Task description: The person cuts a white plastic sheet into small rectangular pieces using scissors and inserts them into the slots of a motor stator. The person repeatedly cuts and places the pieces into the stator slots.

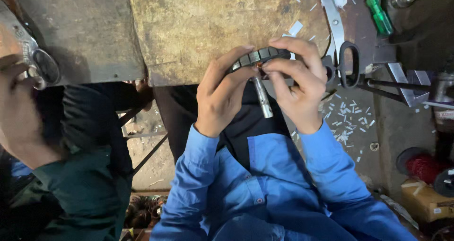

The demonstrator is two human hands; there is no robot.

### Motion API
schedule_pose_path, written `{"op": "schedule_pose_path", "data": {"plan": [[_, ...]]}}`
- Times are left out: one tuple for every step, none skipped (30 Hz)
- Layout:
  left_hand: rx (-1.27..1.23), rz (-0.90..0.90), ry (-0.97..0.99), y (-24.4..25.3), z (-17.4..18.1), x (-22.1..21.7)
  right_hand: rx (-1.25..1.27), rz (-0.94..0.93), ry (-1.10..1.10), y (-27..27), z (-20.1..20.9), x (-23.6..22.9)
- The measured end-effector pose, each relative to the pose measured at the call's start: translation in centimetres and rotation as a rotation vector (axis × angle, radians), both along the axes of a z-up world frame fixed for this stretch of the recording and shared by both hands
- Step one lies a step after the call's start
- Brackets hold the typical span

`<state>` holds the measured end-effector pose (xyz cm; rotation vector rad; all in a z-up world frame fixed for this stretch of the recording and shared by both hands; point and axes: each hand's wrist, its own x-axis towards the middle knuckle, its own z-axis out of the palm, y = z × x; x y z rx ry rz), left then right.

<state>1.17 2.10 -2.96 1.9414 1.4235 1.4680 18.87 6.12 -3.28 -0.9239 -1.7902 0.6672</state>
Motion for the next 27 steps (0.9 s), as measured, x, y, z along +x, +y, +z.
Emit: {"op": "schedule_pose_path", "data": {"plan": [[-0.005, -0.007, -0.004, -0.3, -0.1, -0.3, 0.016, 0.019, 0.001, 0.2, -0.1, -0.1], [-0.01, -0.002, 0.019, -0.6, -0.1, -0.4, 0.033, 0.038, 0.003, 0.3, -0.2, -0.2], [-0.005, 0.0, 0.042, -0.5, -0.2, -0.5, 0.044, 0.061, -0.004, 0.7, -0.2, -0.1], [0.0, 0.002, 0.065, -0.5, -0.2, -0.5, 0.055, 0.084, -0.012, 1.0, -0.1, 0.1], [-0.038, 0.053, 0.033, -0.1, -0.2, -0.5, 0.074, 0.095, -0.028, 1.3, 0.1, 0.5], [-0.076, 0.103, 0.001, 0.2, -0.3, -0.6, 0.034, 0.066, -0.014, 1.5, 0.2, 1.2], [-0.118, 0.144, -0.036, 0.7, -0.5, -0.7, -0.009, 0.03, -0.004, 1.5, 0.5, 2.1], [-0.103, 0.135, -0.058, 1.4, -0.7, -1.1, -0.052, -0.006, 0.007, 1.5, 0.7, 3.0], [-0.09, 0.138, -0.078, 2.1, -0.9, -2.0, -0.062, -0.069, -0.096, 1.3, 0.9, 3.7], [-0.077, 0.14, -0.098, 2.7, -1.2, -2.6, -0.073, -0.134, -0.198, 1.0, 1.1, 4.6], [-0.136, 0.136, -0.174, 2.9, -1.5, -3.0, -0.091, -0.19, -0.295, 0.5, 1.2, 5.0], [-0.195, 0.13, -0.25, 2.9, -1.6, -3.5, -0.029, -0.139, -0.369, 0.2, 1.1, 5.1], [-0.255, 0.115, -0.327, 2.9, -1.7, -3.6, 0.033, -0.094, -0.443, -0.3, 0.9, 5.4], [-0.182, 0.169, -0.22, 2.7, -1.7, -3.3, 0.095, -0.049, -0.517, -0.6, 0.6, 5.7], [-0.107, 0.215, -0.114, 2.3, -1.6, -2.8, 0.098, -0.068, -0.549, -0.9, 0.2, 5.8], [-0.031, 0.258, -0.007, 1.6, -1.4, -2.2, 0.102, -0.087, -0.581, -1.2, -0.2, 5.8], [0.008, 0.336, -0.085, 0.9, -1.1, -1.3, 0.106, -0.1, -0.609, -1.4, -0.7, 5.8], [0.046, 0.413, -0.163, 0.0, -0.9, -0.1, 0.124, -0.12, -0.584, -1.4, -1.1, 5.9], [0.052, 0.426, -0.2, -1.0, -0.8, 0.9, 0.141, -0.137, -0.558, -1.5, -1.4, 6.0], [0.059, 0.439, -0.237, -1.9, -0.6, 2.0, 0.158, -0.154, -0.533, -1.6, -1.7, 6.1], [0.035, 0.387, -0.234, -2.7, -0.6, 3.0, 0.167, -0.155, -0.528, -1.7, -1.8, 6.4], [-0.126, 0.274, -0.232, -3.3, -0.6, 4.0, 0.175, -0.157, -0.523, -1.9, -1.8, 6.8], [-0.289, 0.159, -0.232, -4.0, -0.8, 4.8, 0.181, -0.156, -0.52, -2.4, -1.7, 7.0], [-0.332, 0.076, -0.285, -4.1, -1.2, 5.6, 0.056, -0.123, -0.449, -2.9, -1.6, 7.2], [-0.373, -0.005, -0.336, -3.9, -1.7, 6.1, -0.066, -0.088, -0.374, -3.4, -1.2, 7.4], [-0.399, -0.02, -0.346, -3.8, -2.2, 6.7, -0.189, -0.052, -0.3, -3.8, -0.8, 7.6], [-0.42, -0.042, -0.353, -3.3, -2.6, 7.1, -0.16, -0.052, -0.327, -3.9, -0.4, 7.7]]}}
